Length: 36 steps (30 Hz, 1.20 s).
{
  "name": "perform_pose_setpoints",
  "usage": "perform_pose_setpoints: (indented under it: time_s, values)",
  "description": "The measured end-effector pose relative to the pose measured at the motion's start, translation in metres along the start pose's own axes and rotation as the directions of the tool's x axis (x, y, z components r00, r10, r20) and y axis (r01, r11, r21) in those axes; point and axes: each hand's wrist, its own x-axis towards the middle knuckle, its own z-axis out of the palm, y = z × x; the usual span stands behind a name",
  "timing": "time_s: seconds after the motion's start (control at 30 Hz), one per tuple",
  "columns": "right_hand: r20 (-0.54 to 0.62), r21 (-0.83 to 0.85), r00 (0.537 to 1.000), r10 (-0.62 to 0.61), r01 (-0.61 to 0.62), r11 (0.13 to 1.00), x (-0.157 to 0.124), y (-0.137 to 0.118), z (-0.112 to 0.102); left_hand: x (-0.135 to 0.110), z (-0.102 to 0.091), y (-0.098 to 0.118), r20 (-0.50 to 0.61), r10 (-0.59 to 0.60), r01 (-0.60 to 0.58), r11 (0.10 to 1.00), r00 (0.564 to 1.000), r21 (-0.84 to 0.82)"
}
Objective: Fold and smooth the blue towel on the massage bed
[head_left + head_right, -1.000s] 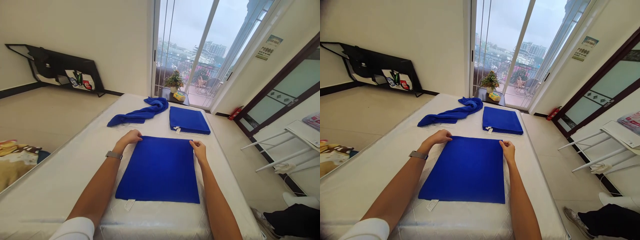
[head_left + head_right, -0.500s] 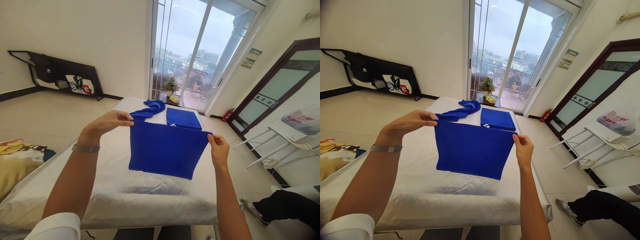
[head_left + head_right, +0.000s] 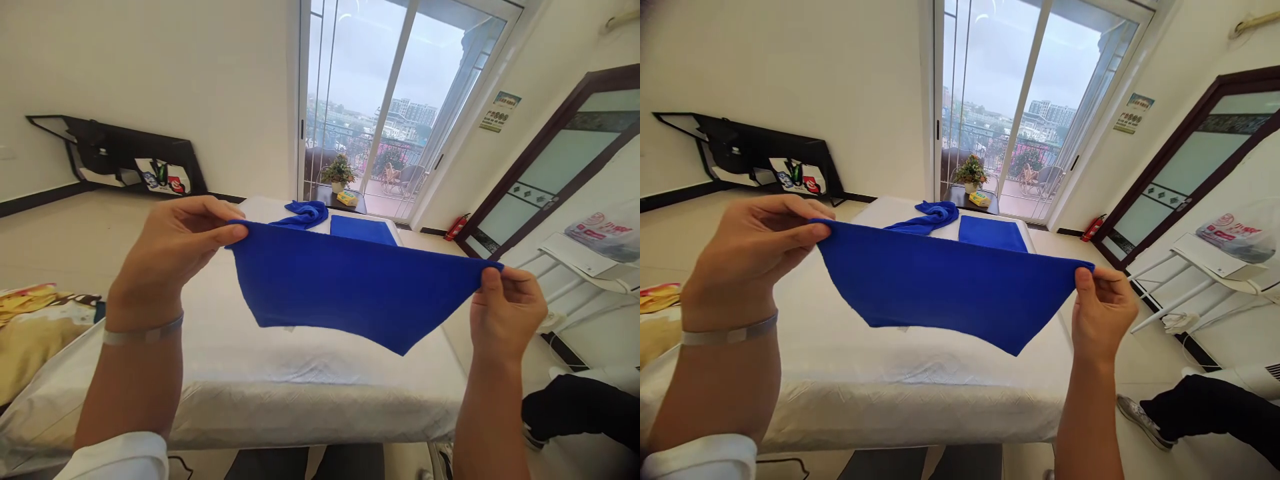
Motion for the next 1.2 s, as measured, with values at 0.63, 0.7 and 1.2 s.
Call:
perform_pose_setpoints:
  time_s: [0.63,0.7,1.2]
  values:
    - [0.324,-0.696,0.704,0.632,-0.275,0.663,-0.058,0.281,0.071,0.059,0.008,-0.328,0.1,-0.579,0.389,0.656,0.809,0.647]
    - [0.337,-0.733,0.698,0.632,-0.227,0.641,-0.055,0.289,0.076,0.062,0.007,-0.335,0.082,-0.561,0.363,0.632,0.824,0.685]
    - [0.647,-0.753,0.597,0.475,0.401,0.522,-0.093,0.254,0.096,0.032,0.053,-0.32,0.295,-0.096,-0.243,0.361,0.951,0.9]
